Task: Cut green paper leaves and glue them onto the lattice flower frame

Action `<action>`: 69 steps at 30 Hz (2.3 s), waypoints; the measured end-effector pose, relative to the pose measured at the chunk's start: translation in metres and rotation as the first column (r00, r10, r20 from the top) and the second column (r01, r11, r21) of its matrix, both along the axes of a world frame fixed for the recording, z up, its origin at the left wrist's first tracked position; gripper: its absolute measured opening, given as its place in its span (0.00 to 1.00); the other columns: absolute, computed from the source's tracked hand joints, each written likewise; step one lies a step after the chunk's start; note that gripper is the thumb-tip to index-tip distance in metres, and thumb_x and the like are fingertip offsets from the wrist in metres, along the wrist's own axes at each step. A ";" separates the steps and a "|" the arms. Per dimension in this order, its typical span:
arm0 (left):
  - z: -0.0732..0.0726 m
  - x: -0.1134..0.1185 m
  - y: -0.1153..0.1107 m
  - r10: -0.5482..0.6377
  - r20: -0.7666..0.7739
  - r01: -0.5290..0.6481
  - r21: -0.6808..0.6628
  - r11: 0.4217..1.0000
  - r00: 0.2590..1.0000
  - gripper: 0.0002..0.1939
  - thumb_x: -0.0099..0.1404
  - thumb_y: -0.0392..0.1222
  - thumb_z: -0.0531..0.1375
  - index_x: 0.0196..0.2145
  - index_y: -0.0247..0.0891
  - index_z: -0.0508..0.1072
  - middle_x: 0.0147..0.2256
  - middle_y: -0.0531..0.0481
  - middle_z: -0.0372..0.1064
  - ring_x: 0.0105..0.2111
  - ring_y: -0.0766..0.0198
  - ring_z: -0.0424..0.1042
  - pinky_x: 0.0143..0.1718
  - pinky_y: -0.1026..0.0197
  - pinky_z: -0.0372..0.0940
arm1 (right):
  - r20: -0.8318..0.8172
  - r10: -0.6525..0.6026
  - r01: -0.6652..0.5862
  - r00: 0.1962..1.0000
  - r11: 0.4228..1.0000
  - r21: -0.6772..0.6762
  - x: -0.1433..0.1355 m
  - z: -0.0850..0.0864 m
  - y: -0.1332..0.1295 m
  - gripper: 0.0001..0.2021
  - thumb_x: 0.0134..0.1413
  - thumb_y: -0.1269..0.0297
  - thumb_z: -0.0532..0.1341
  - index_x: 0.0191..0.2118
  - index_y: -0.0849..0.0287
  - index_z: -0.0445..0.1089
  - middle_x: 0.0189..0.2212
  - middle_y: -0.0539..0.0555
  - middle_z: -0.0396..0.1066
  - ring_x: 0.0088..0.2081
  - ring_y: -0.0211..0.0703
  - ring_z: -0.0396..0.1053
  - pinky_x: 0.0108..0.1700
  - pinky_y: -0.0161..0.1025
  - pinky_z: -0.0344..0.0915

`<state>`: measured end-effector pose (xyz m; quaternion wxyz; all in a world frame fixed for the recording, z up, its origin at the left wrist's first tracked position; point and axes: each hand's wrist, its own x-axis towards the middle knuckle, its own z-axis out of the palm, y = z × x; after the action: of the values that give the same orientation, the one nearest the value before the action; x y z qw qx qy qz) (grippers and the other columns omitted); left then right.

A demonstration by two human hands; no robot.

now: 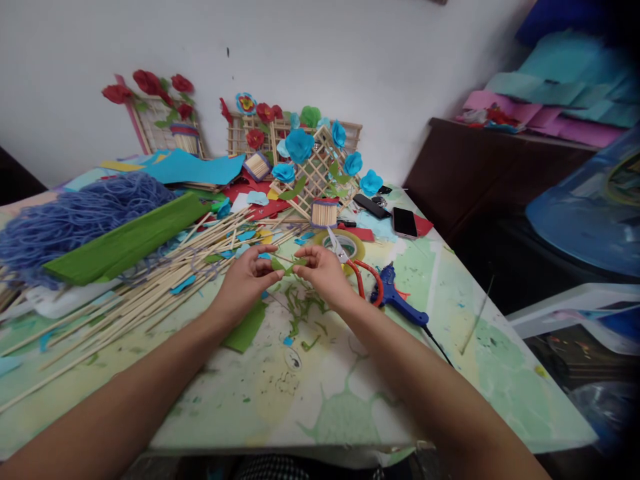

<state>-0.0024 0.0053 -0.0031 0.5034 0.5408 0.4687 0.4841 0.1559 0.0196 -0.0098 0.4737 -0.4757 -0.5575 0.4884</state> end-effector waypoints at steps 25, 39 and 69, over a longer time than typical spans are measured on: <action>-0.006 0.004 -0.002 -0.004 0.063 0.002 0.034 0.999 0.998 0.31 0.49 0.37 0.67 0.50 0.36 0.63 0.24 0.58 0.65 0.25 0.67 0.66 0.28 0.63 0.58 | 0.035 -0.036 0.037 0.999 0.999 -0.022 -0.005 -0.001 -0.007 0.15 0.38 0.71 0.64 0.37 0.58 0.65 0.17 0.39 0.54 0.20 0.32 0.55 0.24 0.32 0.51; -0.006 0.004 -0.001 0.023 0.125 -0.020 -0.022 1.000 0.992 0.31 0.46 0.37 0.68 0.48 0.36 0.65 0.23 0.59 0.66 0.25 0.67 0.66 0.29 0.64 0.59 | -0.115 -0.030 0.025 0.993 0.998 -0.050 -0.003 0.003 -0.007 0.08 0.44 0.68 0.61 0.33 0.58 0.64 0.19 0.44 0.64 0.23 0.35 0.63 0.27 0.33 0.57; -0.011 0.005 -0.004 0.009 0.220 0.015 -0.108 0.994 0.975 0.28 0.49 0.39 0.69 0.47 0.37 0.66 0.22 0.60 0.66 0.24 0.69 0.67 0.29 0.65 0.58 | 0.004 0.046 -0.045 0.999 0.997 -0.066 -0.010 -0.002 -0.016 0.11 0.48 0.68 0.59 0.19 0.58 0.60 0.16 0.46 0.64 0.19 0.33 0.57 0.24 0.33 0.53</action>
<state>0.0030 0.0010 -0.0143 0.5818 0.4560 0.4350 0.5141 0.1464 0.0037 -0.0120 0.4450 -0.4796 -0.5530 0.5159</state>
